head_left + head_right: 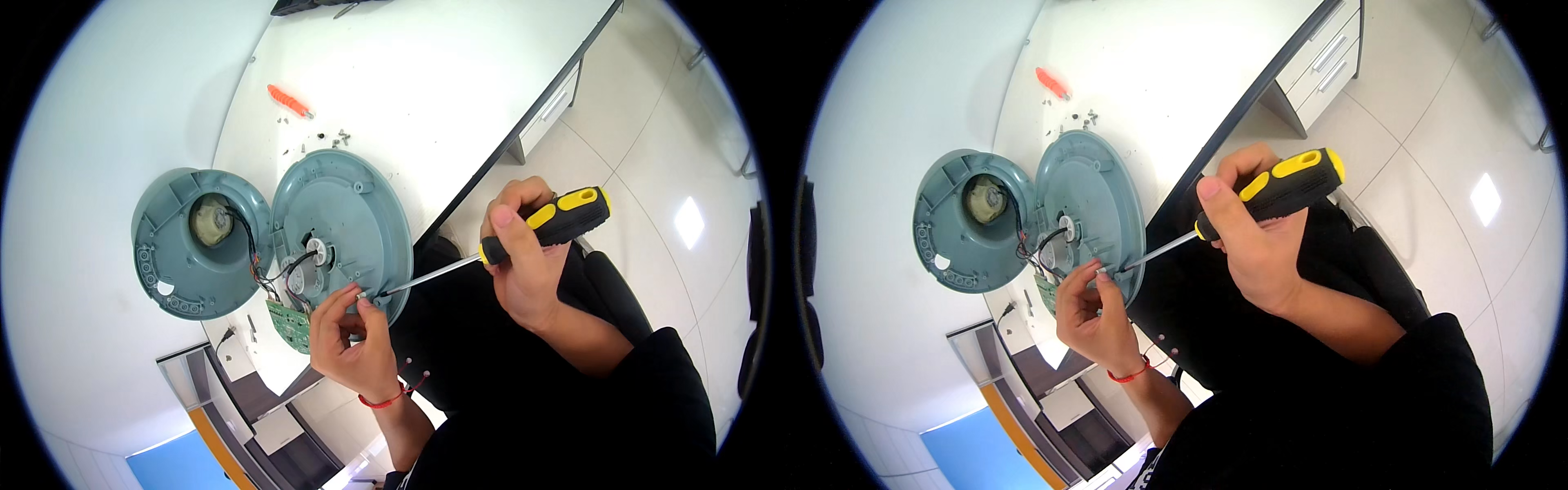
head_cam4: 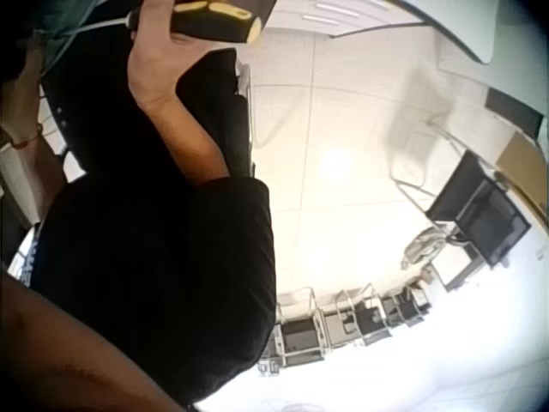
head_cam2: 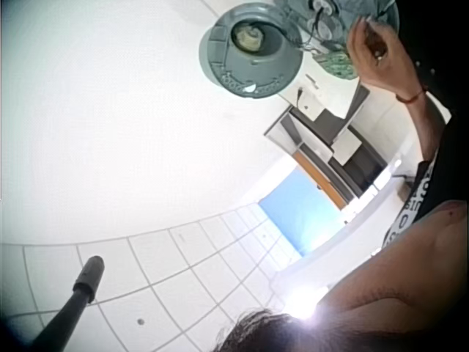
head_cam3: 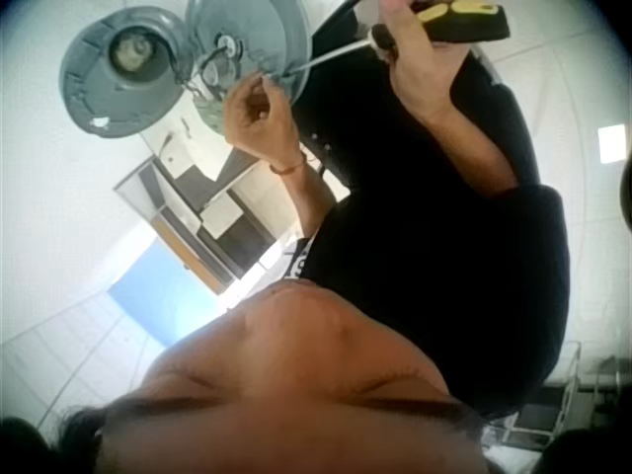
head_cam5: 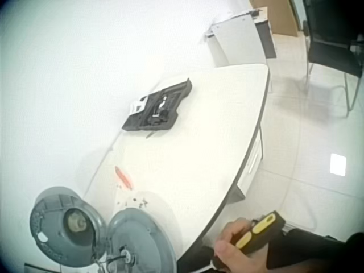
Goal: The person uses a screwdriver to tighten screws on the base of a disassembled electric fan. They repeatedly adjust the fan base and secure multiple screws while a circuit board and fan housing remain on the table.
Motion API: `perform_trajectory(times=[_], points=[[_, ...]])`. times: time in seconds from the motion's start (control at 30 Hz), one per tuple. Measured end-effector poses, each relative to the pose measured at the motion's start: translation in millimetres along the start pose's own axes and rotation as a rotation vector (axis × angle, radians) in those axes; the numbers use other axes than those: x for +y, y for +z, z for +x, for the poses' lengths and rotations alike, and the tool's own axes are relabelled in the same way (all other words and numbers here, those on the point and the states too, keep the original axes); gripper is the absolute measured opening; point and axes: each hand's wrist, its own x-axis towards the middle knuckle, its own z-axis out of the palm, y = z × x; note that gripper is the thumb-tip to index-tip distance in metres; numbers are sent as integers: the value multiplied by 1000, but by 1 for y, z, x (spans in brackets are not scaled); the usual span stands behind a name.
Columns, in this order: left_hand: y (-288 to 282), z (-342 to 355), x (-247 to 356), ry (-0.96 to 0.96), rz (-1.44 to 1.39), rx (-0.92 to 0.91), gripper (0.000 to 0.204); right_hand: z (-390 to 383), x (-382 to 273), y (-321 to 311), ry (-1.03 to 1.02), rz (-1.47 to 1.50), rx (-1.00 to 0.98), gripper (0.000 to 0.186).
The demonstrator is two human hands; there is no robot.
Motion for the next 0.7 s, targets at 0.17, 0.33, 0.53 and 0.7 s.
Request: perform_trajectory(times=[0.17,0.33,0.53,0.7], points=[[3,-1,2,-71,-26,33,18,0,0,3,-4,20,4,19],[5,-3,0,-54,-26,45,19,-1,0,4,-1,33,6,19],[-3,-6,-20,53,-11,31,21,1,-3,3,-17,-15,12,19],[-5,-8,3,-11,-29,0,9,3,-5,6,-89,23,-44,19]])
